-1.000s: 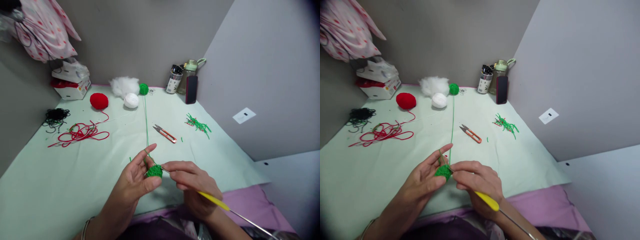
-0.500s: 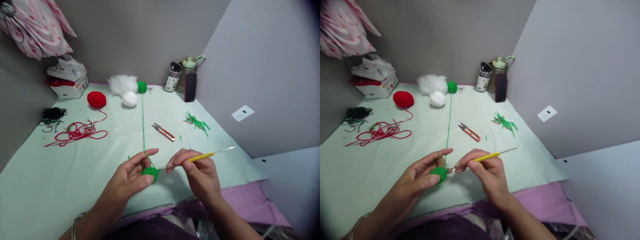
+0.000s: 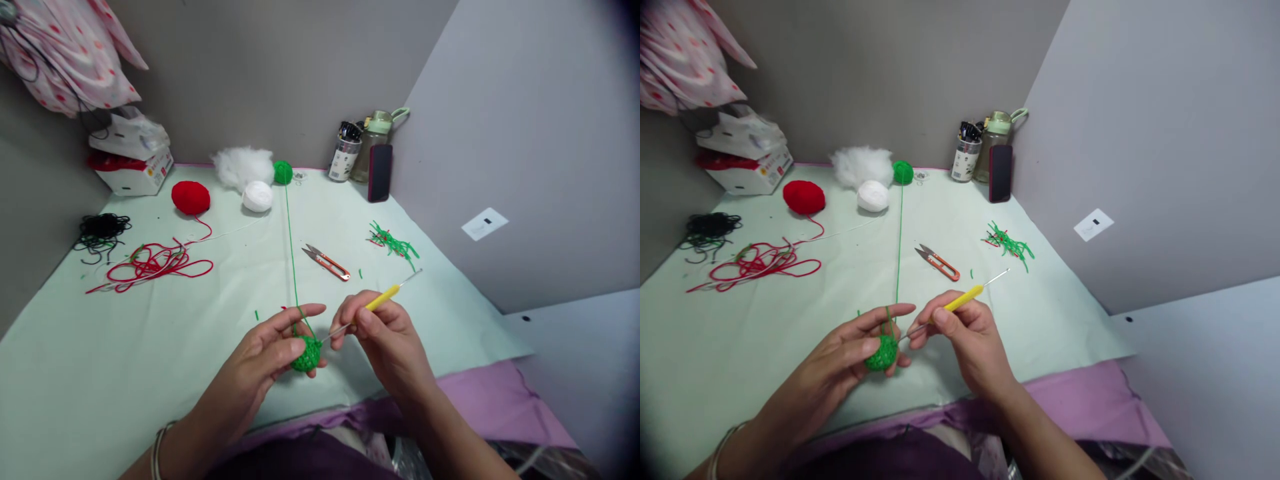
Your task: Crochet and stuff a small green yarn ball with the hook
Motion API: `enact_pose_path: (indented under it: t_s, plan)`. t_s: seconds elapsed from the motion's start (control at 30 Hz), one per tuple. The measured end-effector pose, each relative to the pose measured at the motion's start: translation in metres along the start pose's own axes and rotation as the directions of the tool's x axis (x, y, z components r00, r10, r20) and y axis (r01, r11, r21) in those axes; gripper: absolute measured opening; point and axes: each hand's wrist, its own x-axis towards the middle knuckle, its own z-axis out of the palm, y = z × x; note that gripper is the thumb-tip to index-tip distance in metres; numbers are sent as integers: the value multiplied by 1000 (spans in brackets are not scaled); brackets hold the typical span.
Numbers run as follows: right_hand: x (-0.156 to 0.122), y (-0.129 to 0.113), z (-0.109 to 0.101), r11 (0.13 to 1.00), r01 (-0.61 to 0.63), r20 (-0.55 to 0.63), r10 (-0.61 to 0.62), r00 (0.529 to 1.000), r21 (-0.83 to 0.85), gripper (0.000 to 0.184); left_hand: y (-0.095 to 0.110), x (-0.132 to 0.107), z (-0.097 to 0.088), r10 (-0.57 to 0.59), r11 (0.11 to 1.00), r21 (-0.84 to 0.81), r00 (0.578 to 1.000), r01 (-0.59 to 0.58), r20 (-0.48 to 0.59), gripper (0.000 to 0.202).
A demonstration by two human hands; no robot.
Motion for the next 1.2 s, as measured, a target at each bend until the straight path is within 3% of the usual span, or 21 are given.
enact_pose_path:
  t_s: [0.33, 0.53, 0.83, 1.2]
  plan:
    - [-5, 11, 10, 987, -86, 1, 87, 996, 133, 25, -2, -3, 4, 16, 1000, 7, 997, -15, -72, 37]
    - [-3, 10, 9, 995, -53, -81, 60, 995, 82, 27, 0, -4, 5, 42, 999, 14, 993, -41, -107, 36]
    - [-5, 13, 17, 989, -46, -37, 51, 998, 137, 22, -1, -3, 6, 41, 999, -5, 995, -41, -90, 36]
    - [-10, 24, 25, 981, 46, -177, -12, 984, 191, 13, -8, -3, 7, 60, 997, -41, 993, -64, -101, 41]
